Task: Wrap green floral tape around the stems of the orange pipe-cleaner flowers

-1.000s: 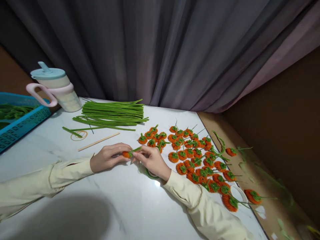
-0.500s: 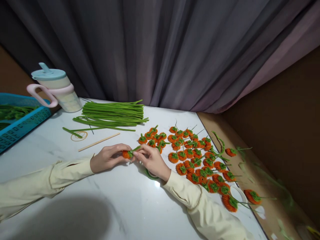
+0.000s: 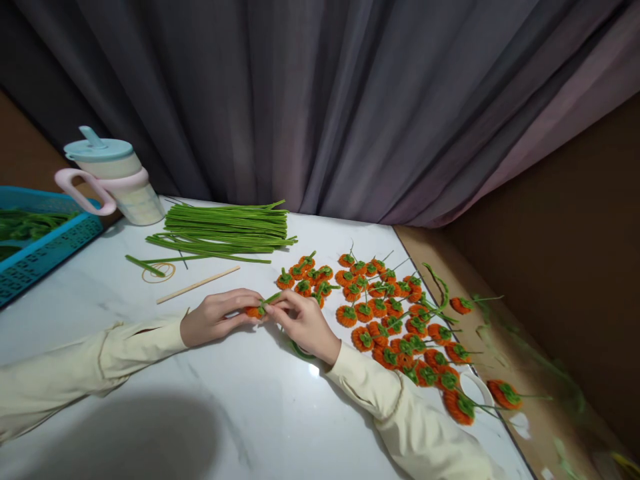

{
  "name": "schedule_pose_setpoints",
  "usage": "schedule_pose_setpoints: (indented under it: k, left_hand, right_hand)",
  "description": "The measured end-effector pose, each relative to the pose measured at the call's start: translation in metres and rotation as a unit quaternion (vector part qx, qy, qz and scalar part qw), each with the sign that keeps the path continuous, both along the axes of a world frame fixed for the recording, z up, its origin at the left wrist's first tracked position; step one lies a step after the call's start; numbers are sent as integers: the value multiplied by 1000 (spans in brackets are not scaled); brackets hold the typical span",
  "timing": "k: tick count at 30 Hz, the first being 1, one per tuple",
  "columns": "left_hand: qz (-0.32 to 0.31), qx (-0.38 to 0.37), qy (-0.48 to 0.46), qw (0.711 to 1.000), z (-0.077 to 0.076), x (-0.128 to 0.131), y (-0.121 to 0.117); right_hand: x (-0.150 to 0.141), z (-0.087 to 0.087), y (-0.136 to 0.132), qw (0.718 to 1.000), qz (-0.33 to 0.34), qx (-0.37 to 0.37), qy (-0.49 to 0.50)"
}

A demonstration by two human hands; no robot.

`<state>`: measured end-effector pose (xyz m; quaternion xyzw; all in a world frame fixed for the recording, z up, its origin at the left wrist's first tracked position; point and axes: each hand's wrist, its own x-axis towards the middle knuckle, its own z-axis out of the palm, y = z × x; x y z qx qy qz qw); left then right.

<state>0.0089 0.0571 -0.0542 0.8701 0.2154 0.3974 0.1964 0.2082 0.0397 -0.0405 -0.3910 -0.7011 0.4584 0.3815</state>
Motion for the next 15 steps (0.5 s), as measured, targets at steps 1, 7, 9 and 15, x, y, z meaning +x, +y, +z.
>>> schedule_pose_setpoints:
  k: [1,7,9,15]
  left_hand:
    - [3,1,1,1000,0,0,0]
    - [39,-11,11,999,2,0,-3]
    - [44,-16,15,999,3,0,-3]
    - [44,-19,18,999,3,0,-4]
  right_hand:
    - [0,0,0,1000,0,1,-1]
    - [0,1,0,1000,-3,-1,2]
    - [0,1,0,1000,-3,-4,-1]
    - [0,0,1,999,30,-15,-14]
